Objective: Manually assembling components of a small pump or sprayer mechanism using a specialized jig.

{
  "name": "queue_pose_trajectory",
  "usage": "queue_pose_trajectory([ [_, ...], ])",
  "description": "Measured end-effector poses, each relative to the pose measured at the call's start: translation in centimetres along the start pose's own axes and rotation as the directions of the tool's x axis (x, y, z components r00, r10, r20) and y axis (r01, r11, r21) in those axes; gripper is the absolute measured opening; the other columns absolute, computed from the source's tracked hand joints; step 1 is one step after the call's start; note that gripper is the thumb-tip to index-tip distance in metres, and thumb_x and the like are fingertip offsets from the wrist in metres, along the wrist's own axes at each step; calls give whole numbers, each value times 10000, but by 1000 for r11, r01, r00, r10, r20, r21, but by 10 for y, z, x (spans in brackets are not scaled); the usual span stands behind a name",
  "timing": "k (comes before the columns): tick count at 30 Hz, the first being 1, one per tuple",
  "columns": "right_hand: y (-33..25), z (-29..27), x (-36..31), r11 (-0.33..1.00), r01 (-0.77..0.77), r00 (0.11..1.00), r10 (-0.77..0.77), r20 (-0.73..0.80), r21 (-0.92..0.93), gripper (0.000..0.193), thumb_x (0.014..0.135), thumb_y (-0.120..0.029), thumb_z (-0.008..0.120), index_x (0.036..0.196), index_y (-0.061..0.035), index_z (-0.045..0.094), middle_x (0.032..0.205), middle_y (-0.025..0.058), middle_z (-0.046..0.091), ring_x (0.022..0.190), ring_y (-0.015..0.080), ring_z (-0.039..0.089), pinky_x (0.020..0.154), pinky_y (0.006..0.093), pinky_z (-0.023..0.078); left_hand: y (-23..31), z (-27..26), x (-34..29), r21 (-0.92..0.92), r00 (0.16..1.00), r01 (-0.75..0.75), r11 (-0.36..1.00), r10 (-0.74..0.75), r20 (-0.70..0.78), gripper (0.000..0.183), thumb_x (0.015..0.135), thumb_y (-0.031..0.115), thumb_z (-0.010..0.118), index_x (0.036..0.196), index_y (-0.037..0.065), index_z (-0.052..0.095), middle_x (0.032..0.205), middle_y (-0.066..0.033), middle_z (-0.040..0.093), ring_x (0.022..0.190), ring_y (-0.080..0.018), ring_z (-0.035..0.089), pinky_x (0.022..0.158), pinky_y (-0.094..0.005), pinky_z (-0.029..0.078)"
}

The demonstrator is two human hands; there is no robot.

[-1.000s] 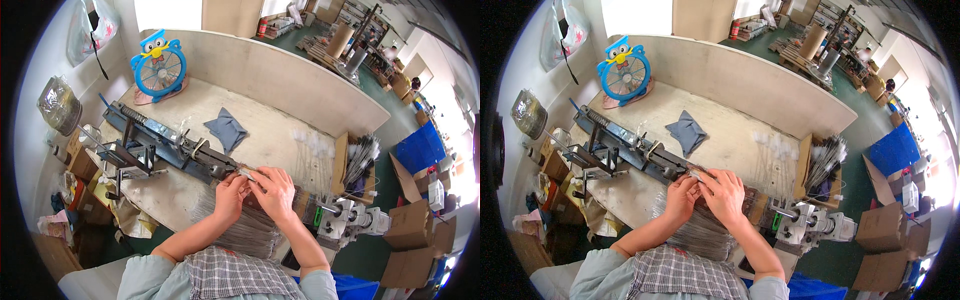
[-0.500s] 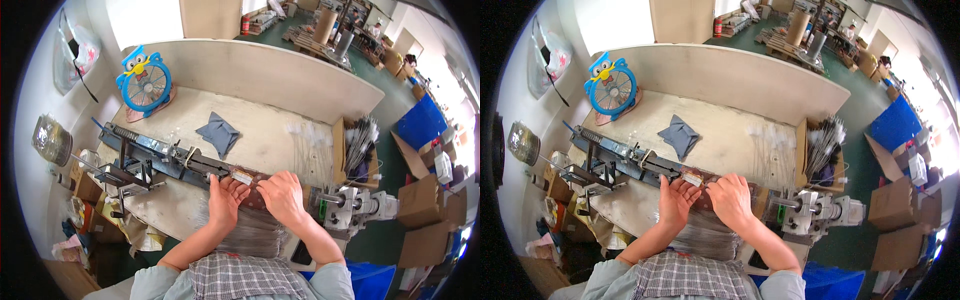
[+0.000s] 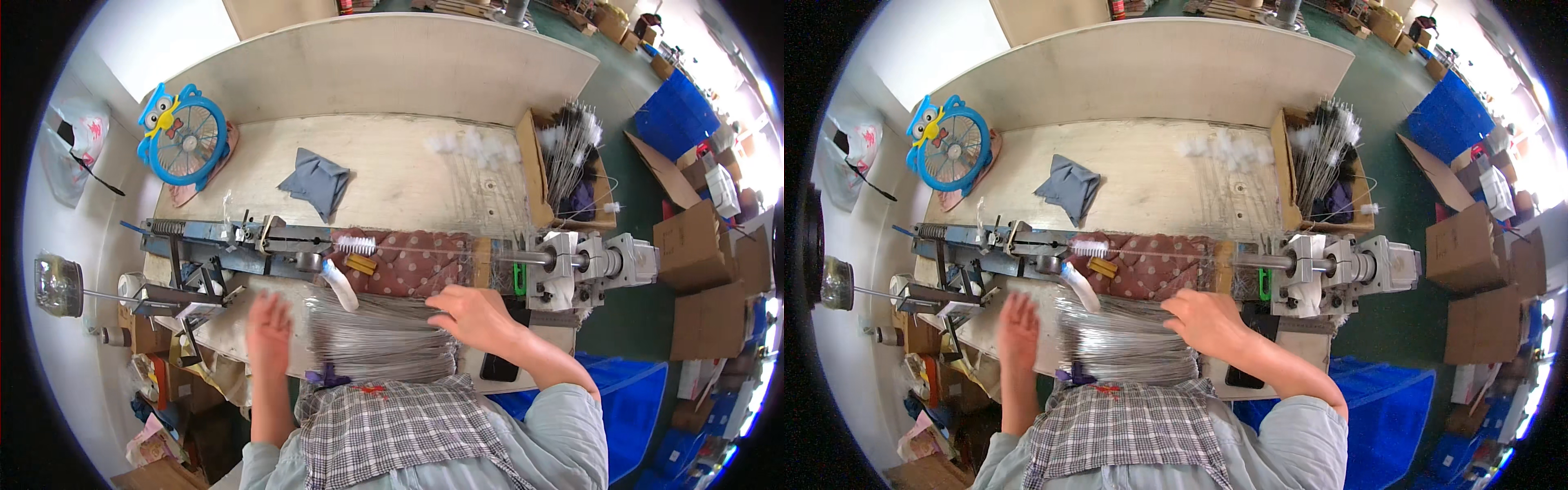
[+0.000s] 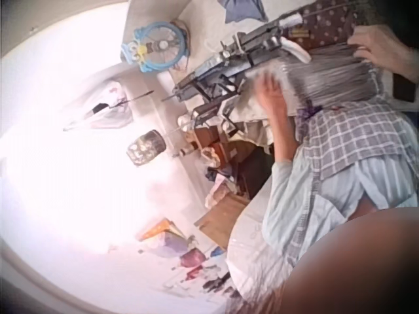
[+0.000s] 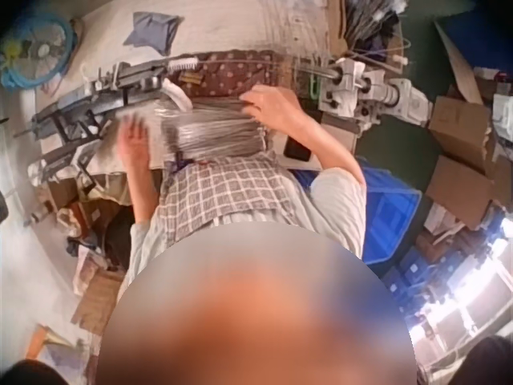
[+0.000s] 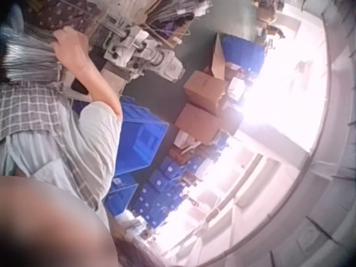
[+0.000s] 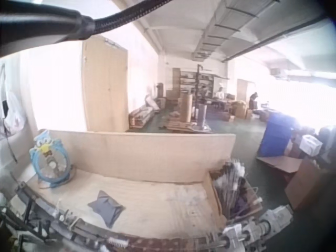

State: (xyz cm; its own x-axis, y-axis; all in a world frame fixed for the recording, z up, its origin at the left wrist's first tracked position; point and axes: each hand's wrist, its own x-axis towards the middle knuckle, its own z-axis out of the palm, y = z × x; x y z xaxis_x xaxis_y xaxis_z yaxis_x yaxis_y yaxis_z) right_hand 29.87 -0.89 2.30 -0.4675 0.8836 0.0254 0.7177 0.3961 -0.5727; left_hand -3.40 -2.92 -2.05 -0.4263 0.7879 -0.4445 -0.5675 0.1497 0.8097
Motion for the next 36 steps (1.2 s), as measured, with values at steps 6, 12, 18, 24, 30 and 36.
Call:
queue_pose_trajectory([
  [6, 6, -1, -4, 992, -62, 965, 89, 246, -114, 165, 819, -233, 599, 868, -91, 667, 843, 57, 616, 809, 272, 612, 676, 383, 490, 54, -269, 85, -104, 875, -365, 925, 303, -379, 380, 797, 383, 710, 945, 59, 576, 899, -44, 617, 761, -124, 588, 591, -205, 452],
  [12, 5, -13, -8, 985, -37, 993, 55, 103, -171, 93, 808, -165, 587, 814, -98, 652, 809, 45, 595, 752, 258, 609, 634, 384, 496, 68, -251, 89, -41, 750, -335, 941, 240, -617, 451, 822, 407, 673, 1068, 44, 565, 986, -36, 629, 891, -144, 609, 714, -242, 474],
  [18, 2, -14, -13, 985, -58, 998, 58, 0, -162, 70, 807, -126, 590, 826, -88, 645, 802, 59, 584, 731, 270, 602, 615, 381, 493, 20, -150, 56, -252, 862, -259, 933, 105, -496, 316, 919, 268, 533, 1122, 26, 535, 989, -79, 639, 932, -199, 615, 827, -304, 502],
  [24, 14, -11, -16, 986, -85, 996, 83, -21, -145, 63, 797, -109, 590, 836, -78, 627, 806, 67, 583, 748, 279, 607, 616, 382, 494, -26, 19, -13, -150, 959, 203, 968, -165, 232, 359, 924, 203, 483, 1228, 12, 479, 1135, -124, 575, 1042, -234, 566, 948, -349, 445],
  [30, 12, -22, -21, 927, 135, 991, -126, 49, -350, 101, 705, -37, 576, 797, -72, 551, 796, 85, 543, 691, 273, 613, 596, 387, 509, -45, 115, -39, 188, 894, 262, 946, -312, 321, 219, 890, 218, 566, 993, 29, 530, 832, -50, 580, 713, -141, 564, 705, -286, 461],
  [36, -8, -24, -18, 919, -95, 992, 118, 38, -384, 207, 684, 14, 579, 868, -27, 493, 791, 135, 489, 663, 306, 593, 571, 389, 498, 56, 115, -48, -126, 645, 702, 701, -550, 530, 330, 924, 390, 493, 871, 79, 593, 547, 8, 511, 402, -100, 422, 488, -271, 398],
])
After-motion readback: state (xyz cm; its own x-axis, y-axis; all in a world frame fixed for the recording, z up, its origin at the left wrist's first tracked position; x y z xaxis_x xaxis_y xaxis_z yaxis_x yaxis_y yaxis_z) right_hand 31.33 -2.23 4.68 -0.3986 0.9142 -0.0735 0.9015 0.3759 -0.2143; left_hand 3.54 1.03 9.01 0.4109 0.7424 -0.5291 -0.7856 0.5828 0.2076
